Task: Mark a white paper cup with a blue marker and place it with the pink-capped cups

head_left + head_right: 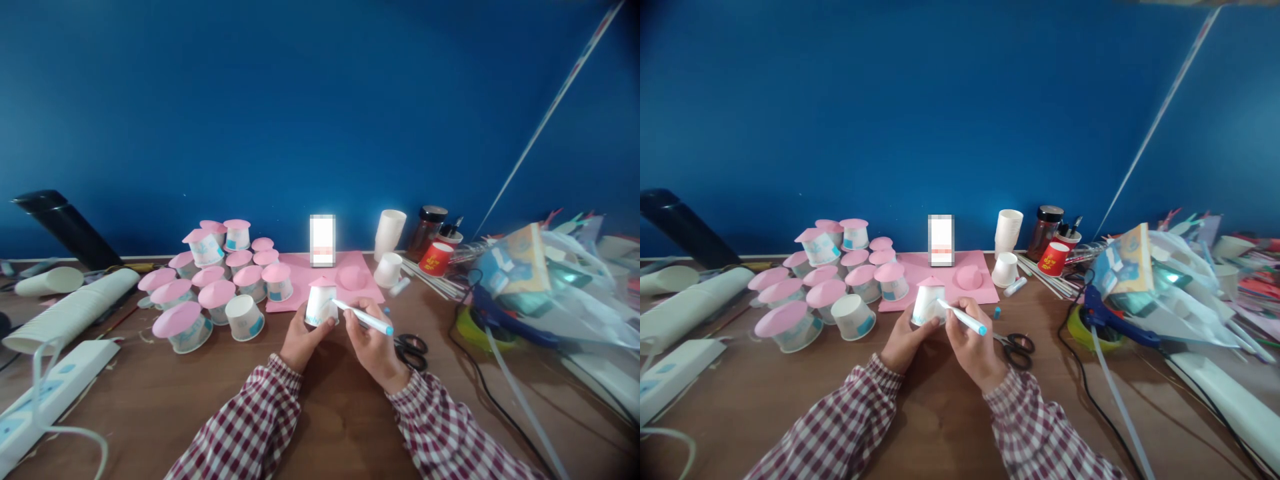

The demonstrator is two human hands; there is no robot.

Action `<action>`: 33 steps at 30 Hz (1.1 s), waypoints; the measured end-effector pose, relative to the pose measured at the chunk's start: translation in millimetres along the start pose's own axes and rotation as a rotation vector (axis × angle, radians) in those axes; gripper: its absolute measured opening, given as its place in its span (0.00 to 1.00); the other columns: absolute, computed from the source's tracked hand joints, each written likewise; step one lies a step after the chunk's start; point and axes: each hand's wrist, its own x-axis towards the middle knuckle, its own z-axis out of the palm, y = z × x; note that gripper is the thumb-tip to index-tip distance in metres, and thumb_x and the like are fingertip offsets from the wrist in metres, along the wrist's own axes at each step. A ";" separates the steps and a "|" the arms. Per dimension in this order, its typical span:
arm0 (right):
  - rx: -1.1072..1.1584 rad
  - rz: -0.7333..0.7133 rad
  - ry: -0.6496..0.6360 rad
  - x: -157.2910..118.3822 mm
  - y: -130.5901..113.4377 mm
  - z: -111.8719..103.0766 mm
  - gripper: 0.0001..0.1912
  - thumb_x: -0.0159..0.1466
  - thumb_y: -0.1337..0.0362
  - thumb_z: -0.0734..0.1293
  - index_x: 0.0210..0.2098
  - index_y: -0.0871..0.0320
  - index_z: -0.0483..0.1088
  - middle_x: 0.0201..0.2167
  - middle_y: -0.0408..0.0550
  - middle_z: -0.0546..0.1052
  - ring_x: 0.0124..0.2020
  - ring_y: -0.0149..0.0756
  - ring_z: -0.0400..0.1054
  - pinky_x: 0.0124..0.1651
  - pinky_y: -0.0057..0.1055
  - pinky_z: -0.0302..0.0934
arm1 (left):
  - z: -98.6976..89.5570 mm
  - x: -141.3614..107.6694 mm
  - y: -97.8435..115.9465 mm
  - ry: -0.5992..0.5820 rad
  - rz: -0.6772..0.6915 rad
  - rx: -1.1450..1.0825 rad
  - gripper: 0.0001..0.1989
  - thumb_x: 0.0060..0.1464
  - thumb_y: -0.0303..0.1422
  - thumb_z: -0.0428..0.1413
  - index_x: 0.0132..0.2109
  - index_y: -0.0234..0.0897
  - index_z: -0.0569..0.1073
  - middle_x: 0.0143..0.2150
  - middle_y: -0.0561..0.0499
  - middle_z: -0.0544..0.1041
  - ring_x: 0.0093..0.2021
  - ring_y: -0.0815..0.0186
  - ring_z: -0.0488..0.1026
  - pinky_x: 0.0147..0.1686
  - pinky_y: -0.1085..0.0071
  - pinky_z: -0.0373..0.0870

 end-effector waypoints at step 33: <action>0.029 -0.005 0.039 2.0 -0.5 0.2 0.03 0.63 0.66 0.61 0.37 0.58 0.64 0.31 0.45 0.71 0.32 0.31 0.68 0.36 0.26 0.64 | -0.4 -0.9 3.8 -0.016 0.005 0.014 0.25 0.44 0.39 0.61 0.49 0.32 0.68 0.41 0.46 0.75 0.39 0.63 0.70 0.41 0.68 0.67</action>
